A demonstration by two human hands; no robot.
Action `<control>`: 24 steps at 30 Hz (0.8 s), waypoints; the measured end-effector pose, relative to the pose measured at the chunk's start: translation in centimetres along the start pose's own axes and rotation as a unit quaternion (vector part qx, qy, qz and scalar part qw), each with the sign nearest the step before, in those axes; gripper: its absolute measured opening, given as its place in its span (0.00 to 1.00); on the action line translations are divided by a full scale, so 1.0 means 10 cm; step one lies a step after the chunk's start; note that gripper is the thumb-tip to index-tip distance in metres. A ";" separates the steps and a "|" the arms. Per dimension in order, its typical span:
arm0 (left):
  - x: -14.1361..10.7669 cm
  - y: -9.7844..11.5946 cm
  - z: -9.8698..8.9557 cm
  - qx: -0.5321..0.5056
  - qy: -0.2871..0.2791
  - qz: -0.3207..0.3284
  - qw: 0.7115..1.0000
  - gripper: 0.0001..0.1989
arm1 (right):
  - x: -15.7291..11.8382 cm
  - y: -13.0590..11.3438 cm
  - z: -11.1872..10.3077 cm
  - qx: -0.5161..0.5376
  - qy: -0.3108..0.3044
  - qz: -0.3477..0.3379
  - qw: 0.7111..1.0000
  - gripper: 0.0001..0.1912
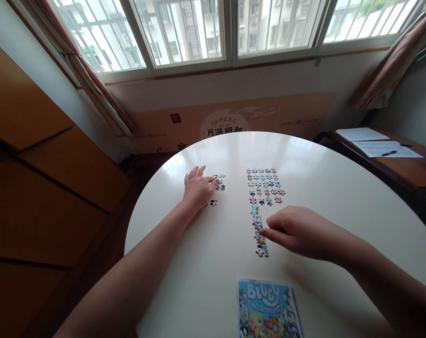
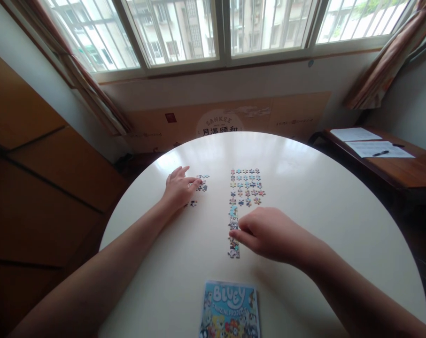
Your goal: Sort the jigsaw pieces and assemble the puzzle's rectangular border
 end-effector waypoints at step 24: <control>-0.54 0.74 -0.21 0.048 -0.110 0.196 0.973 0.06 | -0.01 0.19 -0.27 0.036 0.136 0.001 0.990 0.22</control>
Point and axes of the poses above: each hand's wrist, its own x-axis towards the middle knuckle, its own z-axis out of the palm, y = z × x, the point moved 9 cm from there along x, towards the middle knuckle, and after that the axes turned 4 degrees about -x, right-handed, at the moved point
